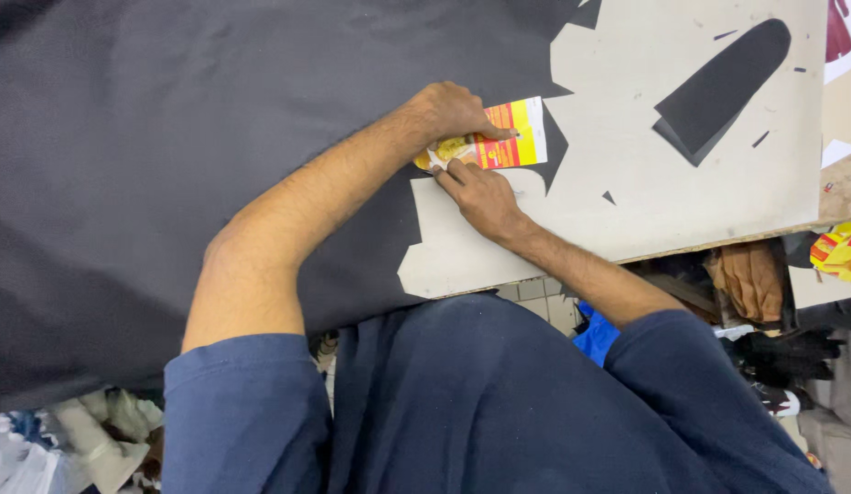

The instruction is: The person uses a utility knife to cut a large piece of black fabric on a work table, following the outline of a cardboard template. They repeatedly reposition the template and cut along its edges, removing excess fabric and stacking the cut pieces.

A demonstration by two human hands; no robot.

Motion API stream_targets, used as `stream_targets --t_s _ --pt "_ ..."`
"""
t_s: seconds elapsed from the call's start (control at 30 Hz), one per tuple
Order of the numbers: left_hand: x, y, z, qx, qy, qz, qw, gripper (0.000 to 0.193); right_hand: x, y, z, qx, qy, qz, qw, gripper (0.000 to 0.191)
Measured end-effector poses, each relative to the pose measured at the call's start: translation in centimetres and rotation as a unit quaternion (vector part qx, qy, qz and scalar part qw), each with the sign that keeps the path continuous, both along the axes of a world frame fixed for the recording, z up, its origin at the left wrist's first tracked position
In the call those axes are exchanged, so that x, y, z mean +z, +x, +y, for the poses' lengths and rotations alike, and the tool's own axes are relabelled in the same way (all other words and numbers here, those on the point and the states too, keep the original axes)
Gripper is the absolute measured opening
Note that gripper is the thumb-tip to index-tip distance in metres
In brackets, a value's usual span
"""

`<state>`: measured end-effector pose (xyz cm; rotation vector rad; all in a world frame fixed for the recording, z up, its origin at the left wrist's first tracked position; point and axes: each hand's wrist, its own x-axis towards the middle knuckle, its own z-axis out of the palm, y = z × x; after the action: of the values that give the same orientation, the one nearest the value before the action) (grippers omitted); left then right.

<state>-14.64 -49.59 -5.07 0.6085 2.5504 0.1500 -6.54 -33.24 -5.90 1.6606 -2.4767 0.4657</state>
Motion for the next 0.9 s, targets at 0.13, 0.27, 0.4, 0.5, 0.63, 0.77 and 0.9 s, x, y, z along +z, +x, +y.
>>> stream_targets --t_s 0.13,0.27,0.4,0.5,0.63,0.77,0.9 --pt "1.2 0.7 0.3 -0.038 -0.069 0.015 0.997 0.045 0.3 -3.2 2.5 0.097 -0.009 0.003 0.995 0.025" --pt "2.5 1.4 1.4 -0.026 -0.127 0.016 0.991 0.070 0.2 -6.0 6.0 0.122 0.025 -0.003 0.992 0.026" --pt "3.3 2.2 2.3 -0.017 -0.165 0.015 0.986 0.079 -0.2 -9.4 11.7 0.133 0.054 0.008 0.990 0.030" --pt "3.6 2.5 2.9 0.000 -0.161 0.019 0.987 0.070 0.2 -12.4 16.5 0.120 0.082 0.032 0.989 0.037" --pt "3.9 3.0 3.6 0.030 -0.136 0.046 0.989 0.053 3.2 -15.0 22.7 0.075 0.104 0.041 0.991 0.038" --pt "4.0 3.1 4.0 0.029 -0.164 0.046 0.985 0.056 4.9 -12.3 22.4 0.007 0.213 0.088 0.973 0.029" --pt "4.3 3.5 4.3 0.003 -0.161 0.101 0.982 0.069 4.6 -6.7 18.6 0.005 0.120 0.071 0.990 0.019"
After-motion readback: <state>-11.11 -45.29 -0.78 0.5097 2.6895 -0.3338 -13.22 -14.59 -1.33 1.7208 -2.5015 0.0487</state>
